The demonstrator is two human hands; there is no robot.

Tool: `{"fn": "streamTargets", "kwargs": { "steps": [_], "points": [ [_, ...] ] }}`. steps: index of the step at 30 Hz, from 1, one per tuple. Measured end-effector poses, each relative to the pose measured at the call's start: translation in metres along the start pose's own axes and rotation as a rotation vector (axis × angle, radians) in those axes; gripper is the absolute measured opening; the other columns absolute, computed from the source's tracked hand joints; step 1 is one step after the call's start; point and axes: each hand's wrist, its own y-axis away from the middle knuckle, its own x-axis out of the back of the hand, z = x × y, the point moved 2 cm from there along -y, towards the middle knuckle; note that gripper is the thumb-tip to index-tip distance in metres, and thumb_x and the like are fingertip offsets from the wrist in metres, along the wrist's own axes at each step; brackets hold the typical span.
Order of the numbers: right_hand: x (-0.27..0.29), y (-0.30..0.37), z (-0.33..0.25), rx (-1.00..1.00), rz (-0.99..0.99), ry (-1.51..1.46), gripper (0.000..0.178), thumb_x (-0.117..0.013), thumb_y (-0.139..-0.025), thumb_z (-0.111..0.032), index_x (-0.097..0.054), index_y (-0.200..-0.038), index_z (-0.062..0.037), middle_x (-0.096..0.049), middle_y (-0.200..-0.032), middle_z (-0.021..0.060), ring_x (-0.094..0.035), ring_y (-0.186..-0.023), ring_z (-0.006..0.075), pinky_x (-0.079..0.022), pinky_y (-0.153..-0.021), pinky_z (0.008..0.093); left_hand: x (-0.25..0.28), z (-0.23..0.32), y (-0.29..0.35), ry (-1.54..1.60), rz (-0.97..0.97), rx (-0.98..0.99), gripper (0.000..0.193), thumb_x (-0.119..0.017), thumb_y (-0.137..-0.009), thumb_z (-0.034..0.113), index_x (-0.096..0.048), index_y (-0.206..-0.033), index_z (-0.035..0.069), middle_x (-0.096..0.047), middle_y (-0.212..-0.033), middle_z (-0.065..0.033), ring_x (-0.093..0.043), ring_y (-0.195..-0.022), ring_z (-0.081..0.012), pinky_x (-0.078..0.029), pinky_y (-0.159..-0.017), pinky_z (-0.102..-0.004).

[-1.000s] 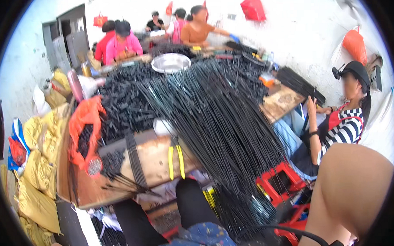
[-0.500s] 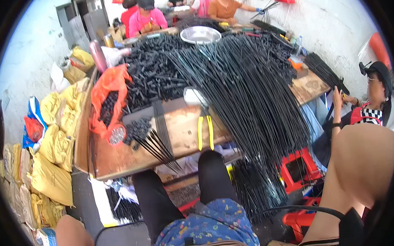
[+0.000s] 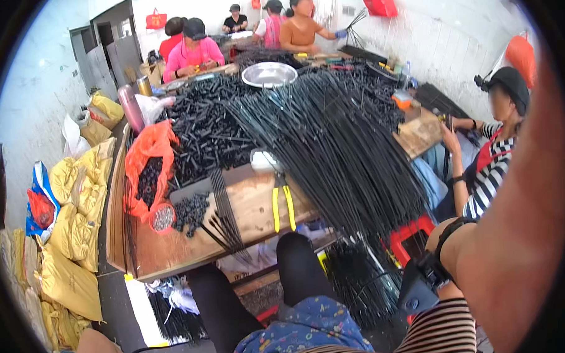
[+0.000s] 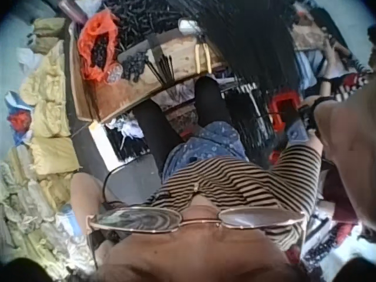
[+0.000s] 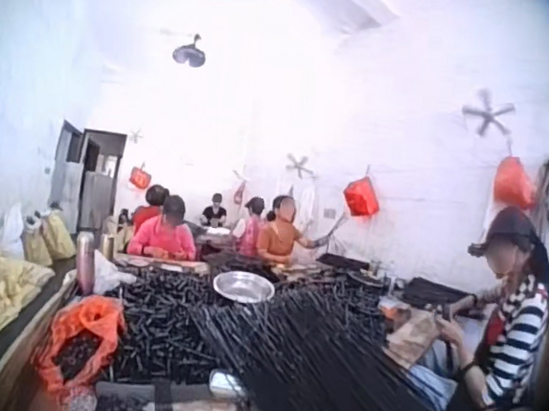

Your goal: Insert umbrella ribs into the hub and secure them.

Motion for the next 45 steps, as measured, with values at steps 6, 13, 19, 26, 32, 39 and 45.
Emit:
{"fn": "streamTargets", "kwargs": {
  "steps": [6, 13, 19, 26, 32, 39, 45],
  "points": [
    [0.002, -0.015, -0.001, 0.070, 0.011, -0.035, 0.021, -0.050, -0.089, -0.026, -0.052, -0.092, -0.0062, -0.051, -0.096, 0.0073, -0.047, -0.091, 0.0195, -0.035, -0.082, 0.0358, -0.013, 0.008, 0.004, -0.034, 0.116, -0.056, 0.049, -0.061, -0.083, 0.021, -0.041, -0.124, 0.004, -0.050, -0.111, -0.0160, -0.045, -0.115, -0.0320, -0.034, -0.097, -0.0503],
    [-0.001, -0.013, -0.003, 0.050, 0.046, -0.070, 0.016, -0.050, -0.090, -0.023, -0.053, -0.090, -0.0070, -0.050, -0.096, 0.0069, -0.046, -0.093, 0.0193, -0.034, -0.083, 0.0363, -0.010, 0.019, 0.011, -0.076, 0.153, -0.085, 0.049, -0.061, -0.084, 0.022, -0.040, -0.125, 0.006, -0.049, -0.111, -0.0153, -0.044, -0.116, -0.0316, -0.034, -0.097, -0.0515],
    [-0.025, -0.044, 0.001, 0.158, 0.147, -0.311, 0.015, -0.044, -0.094, -0.022, -0.049, -0.088, -0.0088, -0.043, -0.084, 0.0009, -0.041, -0.082, 0.0159, -0.033, -0.077, 0.0333, -0.025, 0.025, 0.039, -0.045, 0.147, 0.054, 0.050, -0.060, -0.085, 0.024, -0.039, -0.126, 0.007, -0.048, -0.110, -0.0148, -0.043, -0.117, -0.0313, -0.033, -0.097, -0.0525],
    [-0.054, -0.006, 0.035, -0.096, 0.027, 0.011, 0.011, -0.058, -0.088, -0.007, -0.065, -0.090, 0.0011, -0.065, -0.074, 0.0115, -0.063, -0.071, 0.0225, -0.051, -0.061, 0.0272, -0.033, 0.029, 0.066, -0.094, 0.282, 0.113, 0.050, -0.060, -0.086, 0.025, -0.038, -0.127, 0.008, -0.048, -0.110, -0.0142, -0.042, -0.118, -0.0310, -0.032, -0.097, -0.0537],
    [-0.073, 0.059, 0.064, -0.521, -0.537, 0.108, 0.019, -0.065, -0.080, 0.005, -0.066, -0.099, 0.0007, -0.067, -0.087, 0.0107, -0.066, -0.077, 0.0198, -0.052, -0.067, 0.0294, -0.051, 0.031, 0.069, -0.113, 0.384, 0.058, 0.050, -0.060, -0.086, 0.026, -0.037, -0.128, 0.009, -0.047, -0.110, -0.0136, -0.042, -0.119, -0.0307, -0.032, -0.098, -0.0547],
    [-0.110, 0.128, 0.100, -0.614, -0.584, -0.045, 0.019, -0.063, -0.086, -0.005, -0.064, -0.105, -0.0007, -0.065, -0.088, 0.0110, -0.066, -0.077, 0.0243, -0.052, -0.066, 0.0297, -0.050, 0.033, 0.065, -0.113, 0.276, 0.023, 0.051, -0.059, -0.087, 0.027, -0.036, -0.129, 0.011, -0.047, -0.109, -0.0130, -0.041, -0.120, -0.0303, -0.031, -0.098, -0.0559],
    [-0.122, 0.158, 0.103, -0.720, -0.518, -0.148, 0.019, -0.060, -0.089, -0.011, -0.063, -0.106, -0.0028, -0.064, -0.091, 0.0116, -0.064, -0.074, 0.0263, -0.050, -0.065, 0.0319, -0.054, 0.040, 0.052, -0.165, 0.340, -0.078, 0.051, -0.059, -0.088, 0.028, -0.035, -0.130, 0.012, -0.046, -0.109, -0.0124, -0.040, -0.120, -0.0300, -0.031, -0.098, -0.0569]
  ]
}}
